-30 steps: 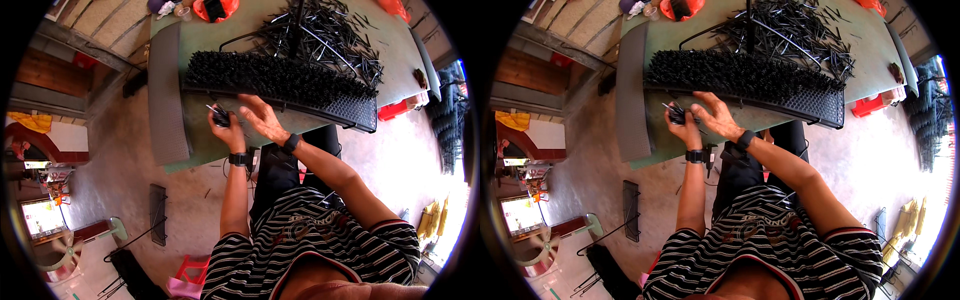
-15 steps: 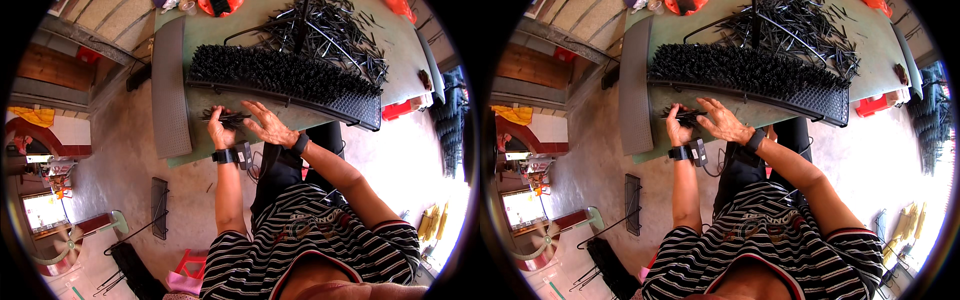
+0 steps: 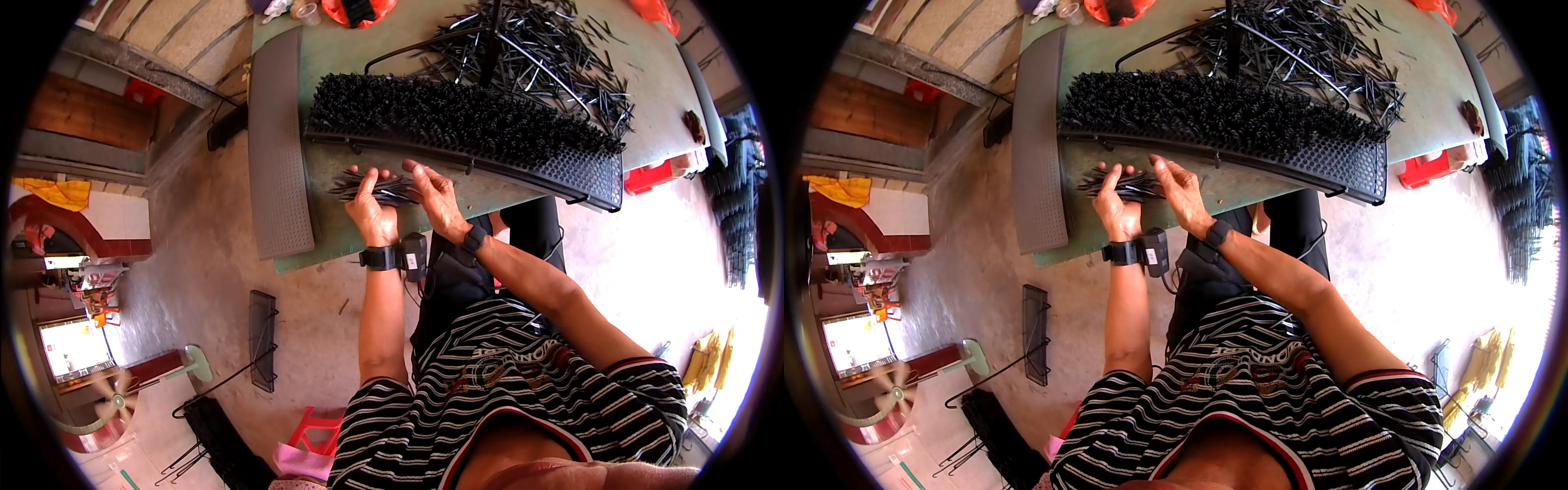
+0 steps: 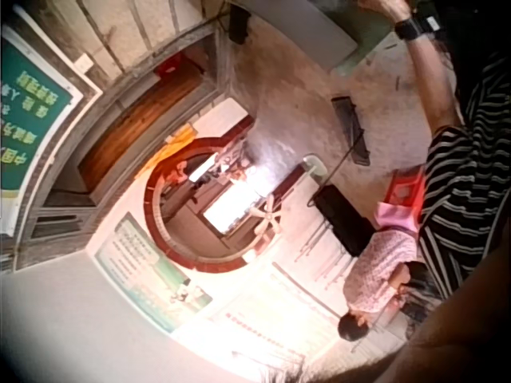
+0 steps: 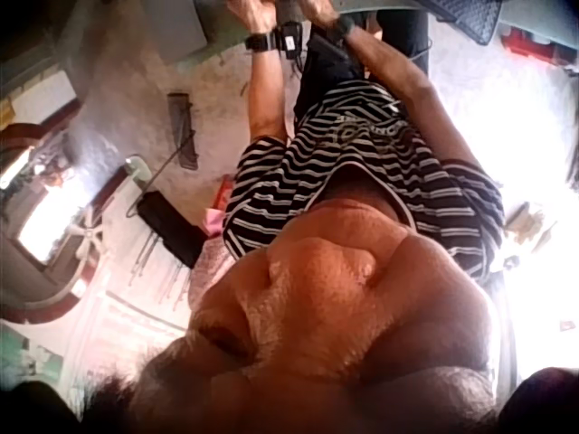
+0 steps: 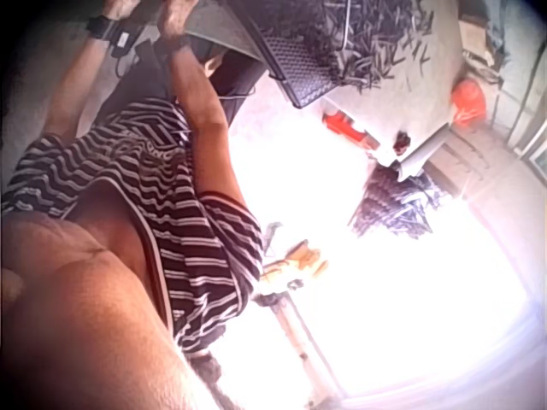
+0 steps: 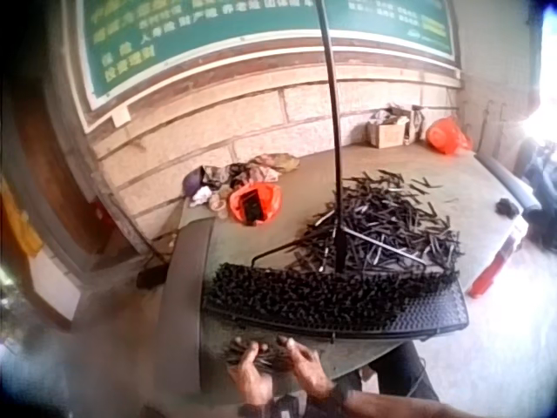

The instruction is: The person inserts black bristles into a perforated broom head, picking them from a pile on the table and placing them one by one into the holes. The person occasionally gathers bristles into a bundle before continuing the insertion process.

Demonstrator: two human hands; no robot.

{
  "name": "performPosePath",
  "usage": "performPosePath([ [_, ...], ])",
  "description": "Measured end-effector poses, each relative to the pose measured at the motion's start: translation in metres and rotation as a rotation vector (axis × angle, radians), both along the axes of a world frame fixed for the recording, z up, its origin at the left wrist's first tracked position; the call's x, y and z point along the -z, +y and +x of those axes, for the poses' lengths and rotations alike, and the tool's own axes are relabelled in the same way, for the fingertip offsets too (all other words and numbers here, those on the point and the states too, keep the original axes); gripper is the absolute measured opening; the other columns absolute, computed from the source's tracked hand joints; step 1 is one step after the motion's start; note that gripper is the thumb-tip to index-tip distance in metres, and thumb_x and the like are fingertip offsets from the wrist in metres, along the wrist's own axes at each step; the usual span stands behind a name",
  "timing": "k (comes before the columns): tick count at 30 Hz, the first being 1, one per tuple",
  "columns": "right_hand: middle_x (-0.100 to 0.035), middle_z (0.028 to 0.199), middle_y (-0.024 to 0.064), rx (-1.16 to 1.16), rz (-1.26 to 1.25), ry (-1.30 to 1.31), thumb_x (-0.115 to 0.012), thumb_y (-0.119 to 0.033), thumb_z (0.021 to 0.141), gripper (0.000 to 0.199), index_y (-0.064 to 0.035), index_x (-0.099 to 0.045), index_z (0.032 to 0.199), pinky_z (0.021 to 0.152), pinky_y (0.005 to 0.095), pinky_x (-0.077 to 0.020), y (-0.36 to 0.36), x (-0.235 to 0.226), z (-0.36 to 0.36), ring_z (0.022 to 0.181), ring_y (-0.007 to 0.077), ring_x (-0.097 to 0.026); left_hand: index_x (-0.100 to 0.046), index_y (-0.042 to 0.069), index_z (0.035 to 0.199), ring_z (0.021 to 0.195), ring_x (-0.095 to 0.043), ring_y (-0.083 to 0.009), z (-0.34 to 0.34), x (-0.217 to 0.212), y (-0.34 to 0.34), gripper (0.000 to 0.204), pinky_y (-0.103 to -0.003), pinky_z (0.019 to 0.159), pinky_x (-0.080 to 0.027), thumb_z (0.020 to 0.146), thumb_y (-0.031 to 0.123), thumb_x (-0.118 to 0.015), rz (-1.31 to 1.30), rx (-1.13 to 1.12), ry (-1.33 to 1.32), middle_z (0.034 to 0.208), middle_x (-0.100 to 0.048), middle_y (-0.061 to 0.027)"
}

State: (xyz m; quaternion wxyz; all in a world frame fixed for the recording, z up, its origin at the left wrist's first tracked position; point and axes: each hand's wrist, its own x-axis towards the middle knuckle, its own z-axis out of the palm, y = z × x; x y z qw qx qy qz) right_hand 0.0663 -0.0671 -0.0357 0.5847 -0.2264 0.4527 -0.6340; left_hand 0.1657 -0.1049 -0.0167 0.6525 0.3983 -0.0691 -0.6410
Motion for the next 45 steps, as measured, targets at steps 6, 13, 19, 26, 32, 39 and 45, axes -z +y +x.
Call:
performPosePath([
  [6,-0.063,0.09,0.0019,-0.104,-0.03,-0.181,-0.052,-0.028,0.094,0.032,-0.0004,-0.064,0.104,0.072,0.0235,-0.0463,-0.006,0.007,0.006,0.08,0.0067,-0.055,-0.044,0.001,0.122,0.079,-0.057,-0.0138,-0.033,0.006,0.017,0.053,-0.028,0.072,-0.049,0.075,-0.007,-0.065,-0.368,-0.091,-0.399,0.091,-0.059,-0.0068],
  [13,-0.063,0.096,0.0101,-0.029,-0.164,0.356,-0.056,-0.031,0.09,0.041,0.0027,-0.056,0.114,0.08,0.0306,-0.0459,-0.012,0.007,-0.005,0.088,0.0183,-0.058,-0.054,0.002,0.101,0.071,-0.06,-0.0211,-0.016,0.021,-0.009,0.023,-0.035,0.068,-0.051,0.079,-0.001,-0.06,-0.065,-0.084,-0.115,0.084,-0.061,-0.0089],
  [19,-0.054,0.109,0.0185,-0.224,-0.568,1.235,-0.068,-0.028,0.077,0.048,0.0017,-0.054,0.113,0.086,0.0406,-0.0435,0.009,0.019,-0.046,0.102,0.0359,-0.05,-0.058,0.004,0.09,0.071,-0.06,-0.0209,0.011,0.041,-0.022,0.017,-0.042,0.066,-0.052,0.076,-0.003,-0.065,0.084,-0.087,0.098,0.081,-0.061,-0.0074],
  [26,-0.056,0.09,0.0158,-0.222,-0.557,1.647,-0.065,-0.015,0.07,0.017,-0.0025,-0.06,0.081,0.073,0.0374,-0.045,0.002,0.03,-0.025,0.087,0.0312,-0.054,-0.054,0.009,0.105,0.072,-0.058,-0.0189,0.009,0.055,-0.013,0.029,-0.038,0.073,-0.05,0.079,0.001,-0.065,0.039,0.004,-0.002,0.085,-0.06,-0.0056],
  [32,-0.061,0.071,0.0218,-0.363,-0.314,1.483,-0.056,-0.007,0.068,0.009,0.0003,-0.059,0.07,0.058,0.0458,-0.0475,-0.002,0.021,-0.022,0.066,0.039,-0.06,-0.046,0.006,0.121,0.072,-0.06,-0.0233,-0.011,0.03,0.003,0.05,-0.038,0.069,-0.049,0.076,-0.004,-0.065,-0.058,-0.079,0.009,0.087,-0.059,-0.0075],
  [39,-0.06,0.068,0.0244,-0.479,-0.291,1.52,-0.057,-0.006,0.066,0.01,0.0037,-0.058,0.064,0.06,0.0476,-0.0485,-0.008,0.007,-0.024,0.064,0.0406,-0.06,-0.045,0.004,0.121,0.073,-0.06,-0.0208,-0.025,0.024,0.009,0.051,-0.034,0.066,-0.05,0.076,-0.001,-0.068,-0.249,-0.064,-0.108,0.085,-0.058,-0.0077],
  [45,-0.06,0.074,0.025,-0.504,-0.301,1.507,-0.062,-0.012,0.072,0.016,0.0034,-0.059,0.075,0.062,0.0479,-0.0473,-0.007,0.003,-0.037,0.071,0.0419,-0.058,-0.045,0.002,0.121,0.071,-0.057,-0.0158,-0.013,0.028,0.001,0.052,-0.03,0.066,-0.05,0.074,-0.011,-0.064,-0.275,-0.19,-0.335,0.089,-0.058,-0.0076],
])
